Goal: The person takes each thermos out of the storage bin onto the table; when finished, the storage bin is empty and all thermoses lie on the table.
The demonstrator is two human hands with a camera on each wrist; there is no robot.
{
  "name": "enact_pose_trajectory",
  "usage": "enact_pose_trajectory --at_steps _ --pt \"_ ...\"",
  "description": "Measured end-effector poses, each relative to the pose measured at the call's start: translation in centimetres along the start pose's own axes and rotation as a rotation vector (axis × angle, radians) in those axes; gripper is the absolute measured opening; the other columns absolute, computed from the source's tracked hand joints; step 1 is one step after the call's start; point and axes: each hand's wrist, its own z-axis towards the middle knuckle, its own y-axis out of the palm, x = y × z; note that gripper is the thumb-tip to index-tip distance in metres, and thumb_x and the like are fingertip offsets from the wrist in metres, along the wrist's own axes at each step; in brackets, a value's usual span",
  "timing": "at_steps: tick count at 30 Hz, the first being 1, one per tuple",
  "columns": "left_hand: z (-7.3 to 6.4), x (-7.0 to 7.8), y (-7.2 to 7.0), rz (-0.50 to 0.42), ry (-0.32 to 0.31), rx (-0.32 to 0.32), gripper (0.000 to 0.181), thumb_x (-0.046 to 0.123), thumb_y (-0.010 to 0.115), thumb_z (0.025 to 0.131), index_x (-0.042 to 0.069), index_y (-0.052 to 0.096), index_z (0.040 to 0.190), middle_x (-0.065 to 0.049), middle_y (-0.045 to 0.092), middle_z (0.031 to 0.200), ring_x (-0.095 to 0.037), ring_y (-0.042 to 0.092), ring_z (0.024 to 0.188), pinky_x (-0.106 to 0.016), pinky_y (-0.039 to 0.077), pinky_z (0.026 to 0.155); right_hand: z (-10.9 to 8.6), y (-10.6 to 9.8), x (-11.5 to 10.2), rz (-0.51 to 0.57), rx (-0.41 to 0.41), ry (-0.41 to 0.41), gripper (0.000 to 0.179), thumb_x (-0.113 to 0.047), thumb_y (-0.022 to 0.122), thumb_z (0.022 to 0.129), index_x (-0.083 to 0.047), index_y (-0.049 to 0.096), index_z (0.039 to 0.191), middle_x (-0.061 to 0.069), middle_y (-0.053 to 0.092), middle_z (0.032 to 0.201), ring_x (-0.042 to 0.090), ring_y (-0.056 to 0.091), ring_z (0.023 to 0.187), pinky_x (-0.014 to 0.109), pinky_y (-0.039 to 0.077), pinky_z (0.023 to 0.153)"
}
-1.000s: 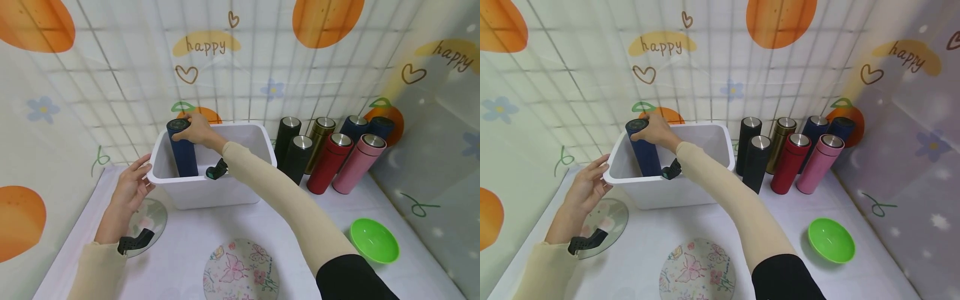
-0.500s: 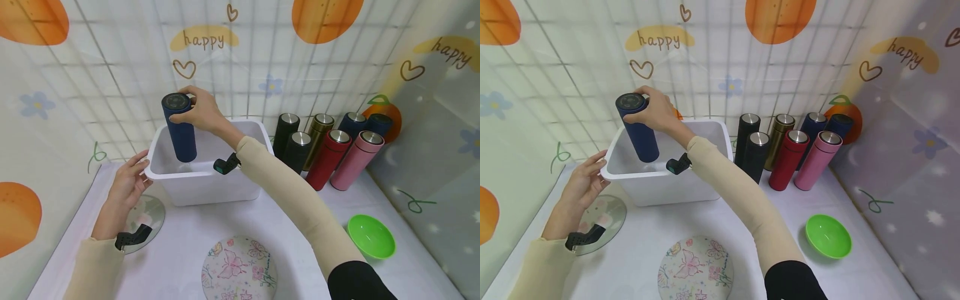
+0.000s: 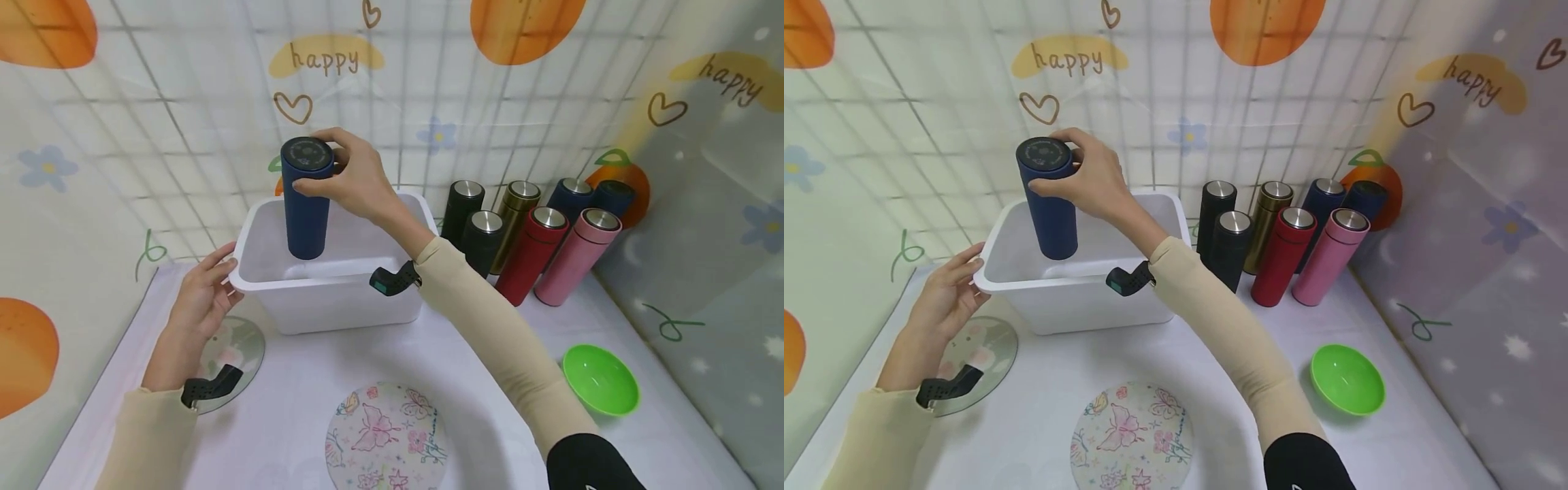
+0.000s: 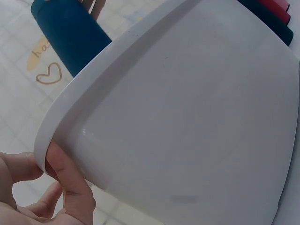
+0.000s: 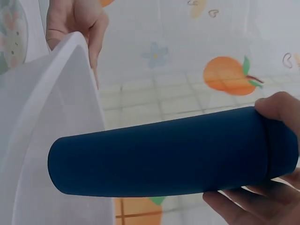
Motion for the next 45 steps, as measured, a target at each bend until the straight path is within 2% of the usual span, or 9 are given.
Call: enact_pose_trajectory --at_steps 5,9,14,17,24,29,33,41,45 --pt "-0.1 0.0 -0.1 0.005 0.003 0.007 0.041 0.002 0.060 0.099 0.009 0.050 0.138 -0.007 0.065 0.108 -0.018 0.065 0.086 -0.027 0.054 0.063 -2.0 -1.0 -1.7 -0.017 0.034 -0.046 0.064 -0.010 0.087 0.076 -0.009 0.058 0.132 0.004 0.071 0.108 0.015 0.067 0.097 0.030 0.053 0.081" --pt "-0.1 0.0 0.0 0.012 0.004 -0.006 0.044 0.003 0.060 0.099 0.009 0.048 0.141 -0.007 0.065 0.111 -0.018 0.065 0.087 -0.027 0.054 0.063 -3.8 -2.2 -2.7 -0.037 0.068 -0.093 0.061 -0.008 0.085 0.078 -0.007 0.058 0.132 0.007 0.072 0.108 0.017 0.068 0.096 0.033 0.054 0.081" --pt "-0.1 0.0 -0.1 0.016 0.006 -0.011 0.043 0.003 0.060 0.099 0.009 0.049 0.140 -0.007 0.065 0.114 -0.018 0.064 0.087 -0.027 0.053 0.063 -5.6 -4.0 -3.2 -0.037 0.098 -0.148 0.061 -0.011 0.086 0.077 -0.009 0.059 0.131 0.006 0.073 0.104 0.018 0.069 0.092 0.035 0.054 0.083" --pt "-0.2 0.0 -0.3 0.009 0.008 -0.014 0.041 0.002 0.059 0.100 0.009 0.050 0.139 -0.007 0.065 0.113 -0.018 0.064 0.087 -0.027 0.053 0.064 -6.5 -4.9 -3.5 -0.046 0.106 -0.151 0.060 -0.015 0.087 0.077 -0.012 0.060 0.130 0.003 0.074 0.102 0.019 0.069 0.091 0.038 0.054 0.083" --pt "-0.4 0.1 -1.0 -0.013 0.014 -0.024 0.035 0.000 0.056 0.101 0.009 0.055 0.135 -0.007 0.066 0.109 -0.018 0.064 0.087 -0.028 0.053 0.065 -8.3 -6.9 -4.5 -0.102 0.131 -0.220 0.054 -0.014 0.086 0.078 -0.011 0.062 0.127 0.002 0.074 0.099 0.020 0.071 0.087 0.038 0.056 0.070" --pt "-0.6 0.2 -1.1 -0.023 0.004 -0.016 0.033 0.000 0.055 0.101 0.010 0.056 0.133 -0.006 0.067 0.106 -0.018 0.064 0.085 -0.028 0.053 0.064 -9.2 -8.5 -5.8 -0.107 0.167 -0.274 0.052 -0.007 0.084 0.078 -0.007 0.063 0.126 0.007 0.074 0.101 0.024 0.072 0.088 0.035 0.057 0.069" --pt "-0.6 0.2 -1.0 -0.031 0.008 -0.013 0.035 0.000 0.056 0.101 0.009 0.055 0.135 -0.007 0.067 0.104 -0.019 0.064 0.083 -0.028 0.053 0.064 -10.2 -9.6 -6.9 -0.089 0.212 -0.276 0.054 -0.004 0.083 0.076 -0.007 0.065 0.126 0.010 0.074 0.104 0.026 0.072 0.088 0.032 0.058 0.071" --pt "-0.6 0.0 -1.1 -0.024 0.017 -0.020 0.036 0.000 0.056 0.101 0.008 0.054 0.136 -0.006 0.067 0.106 -0.018 0.064 0.085 -0.028 0.054 0.066 -12.5 -11.2 -8.1 0.034 0.256 -0.252 0.056 0.005 0.081 0.072 -0.004 0.065 0.125 0.016 0.071 0.107 0.028 0.071 0.088 0.032 0.058 0.075" --pt "-0.7 0.1 -1.1 -0.020 0.021 -0.010 0.037 0.001 0.056 0.101 0.008 0.052 0.137 -0.007 0.066 0.107 -0.018 0.064 0.085 -0.028 0.054 0.065 -13.8 -11.7 -8.5 0.041 0.276 -0.288 0.053 0.009 0.079 0.073 -0.001 0.066 0.123 0.022 0.070 0.107 0.031 0.070 0.089 0.034 0.059 0.073"
